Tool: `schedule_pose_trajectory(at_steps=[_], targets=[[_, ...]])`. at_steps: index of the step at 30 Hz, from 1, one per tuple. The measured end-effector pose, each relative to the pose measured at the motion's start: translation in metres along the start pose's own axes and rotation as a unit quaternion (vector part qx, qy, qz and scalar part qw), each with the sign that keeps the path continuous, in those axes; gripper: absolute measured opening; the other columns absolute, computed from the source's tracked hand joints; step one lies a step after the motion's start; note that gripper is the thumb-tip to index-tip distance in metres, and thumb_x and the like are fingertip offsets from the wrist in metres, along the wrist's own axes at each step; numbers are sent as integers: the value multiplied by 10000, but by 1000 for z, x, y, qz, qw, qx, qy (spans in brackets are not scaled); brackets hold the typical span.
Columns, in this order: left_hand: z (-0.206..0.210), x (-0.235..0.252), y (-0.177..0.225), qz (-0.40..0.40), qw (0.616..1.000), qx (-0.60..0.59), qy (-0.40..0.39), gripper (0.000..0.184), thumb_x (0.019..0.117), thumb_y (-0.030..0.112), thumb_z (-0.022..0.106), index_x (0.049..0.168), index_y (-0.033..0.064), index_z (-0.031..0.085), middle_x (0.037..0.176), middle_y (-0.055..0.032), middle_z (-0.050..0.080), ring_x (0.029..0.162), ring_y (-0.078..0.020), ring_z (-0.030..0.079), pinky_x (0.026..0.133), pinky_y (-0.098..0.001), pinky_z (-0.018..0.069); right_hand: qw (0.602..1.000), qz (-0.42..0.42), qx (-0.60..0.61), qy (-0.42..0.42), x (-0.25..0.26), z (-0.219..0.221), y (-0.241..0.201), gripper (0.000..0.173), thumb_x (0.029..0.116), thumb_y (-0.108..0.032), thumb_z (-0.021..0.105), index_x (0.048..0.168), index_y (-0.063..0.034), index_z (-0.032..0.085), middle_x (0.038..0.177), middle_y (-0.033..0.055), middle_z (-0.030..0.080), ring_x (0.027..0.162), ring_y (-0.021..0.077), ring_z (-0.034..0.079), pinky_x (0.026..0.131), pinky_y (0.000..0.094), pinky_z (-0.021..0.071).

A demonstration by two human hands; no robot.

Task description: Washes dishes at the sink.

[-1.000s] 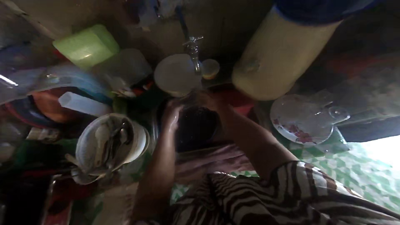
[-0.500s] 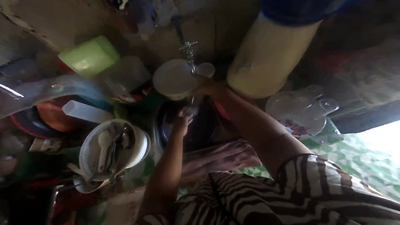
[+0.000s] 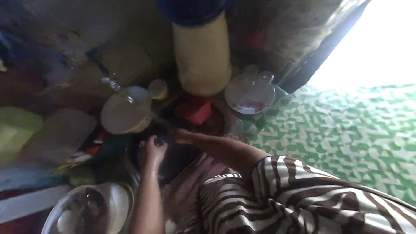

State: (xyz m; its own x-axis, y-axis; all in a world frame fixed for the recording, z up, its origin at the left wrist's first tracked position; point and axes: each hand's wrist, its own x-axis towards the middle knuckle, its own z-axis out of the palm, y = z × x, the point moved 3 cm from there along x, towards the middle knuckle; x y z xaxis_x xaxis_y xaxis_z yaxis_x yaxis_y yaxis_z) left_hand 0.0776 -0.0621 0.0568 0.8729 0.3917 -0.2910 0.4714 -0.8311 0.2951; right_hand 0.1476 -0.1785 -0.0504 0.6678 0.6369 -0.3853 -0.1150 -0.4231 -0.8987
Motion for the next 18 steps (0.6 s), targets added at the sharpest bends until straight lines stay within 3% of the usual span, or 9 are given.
schedule_pose_trajectory(at_steps=[3,6,9,13,16,18], targets=[[6,-4,41,19,998,51,-9,595,906,306,764,1422,73,581,1514,-294,429,1357,-449,486,1091,-585,440,987,-130,-93,-7,-26,-14,-9,641,932,-80,709,1514,-9,448,1481,230,520,1378,349,496,1168,517,374],[7,-11,95,90,994,54,-4,628,917,321,766,1453,74,550,1495,-302,452,1330,-466,510,1068,-609,452,979,-162,-66,102,-61,-54,-6,653,930,-158,743,1504,-23,463,1461,224,541,1353,350,529,1148,521,415],[7,-20,150,230,973,-12,28,733,884,281,825,1498,58,492,1468,-288,487,1287,-447,551,1049,-595,476,962,-162,6,221,-115,-108,3,666,906,-118,767,1495,-40,467,1444,215,544,1314,322,556,1108,500,463],[31,-20,206,358,931,-74,-16,749,881,289,827,1506,66,480,1489,-246,468,1301,-385,538,1059,-542,479,926,-60,2,373,-196,-189,39,727,845,-156,834,1462,-11,476,1361,233,597,1216,340,620,1037,529,514],[65,-13,232,347,932,-44,-96,679,893,285,814,1466,61,528,1522,-222,439,1367,-381,483,1105,-549,443,902,72,1,425,-230,-237,87,811,854,-234,839,1517,-51,409,1401,240,568,1256,389,590,1049,588,489],[89,-8,241,322,934,-14,-156,649,901,287,804,1451,61,542,1534,-215,426,1380,-374,472,1111,-538,446,882,106,7,460,-233,-257,119,838,849,-250,843,1528,-52,394,1431,248,539,1282,403,566,1065,587,473]])
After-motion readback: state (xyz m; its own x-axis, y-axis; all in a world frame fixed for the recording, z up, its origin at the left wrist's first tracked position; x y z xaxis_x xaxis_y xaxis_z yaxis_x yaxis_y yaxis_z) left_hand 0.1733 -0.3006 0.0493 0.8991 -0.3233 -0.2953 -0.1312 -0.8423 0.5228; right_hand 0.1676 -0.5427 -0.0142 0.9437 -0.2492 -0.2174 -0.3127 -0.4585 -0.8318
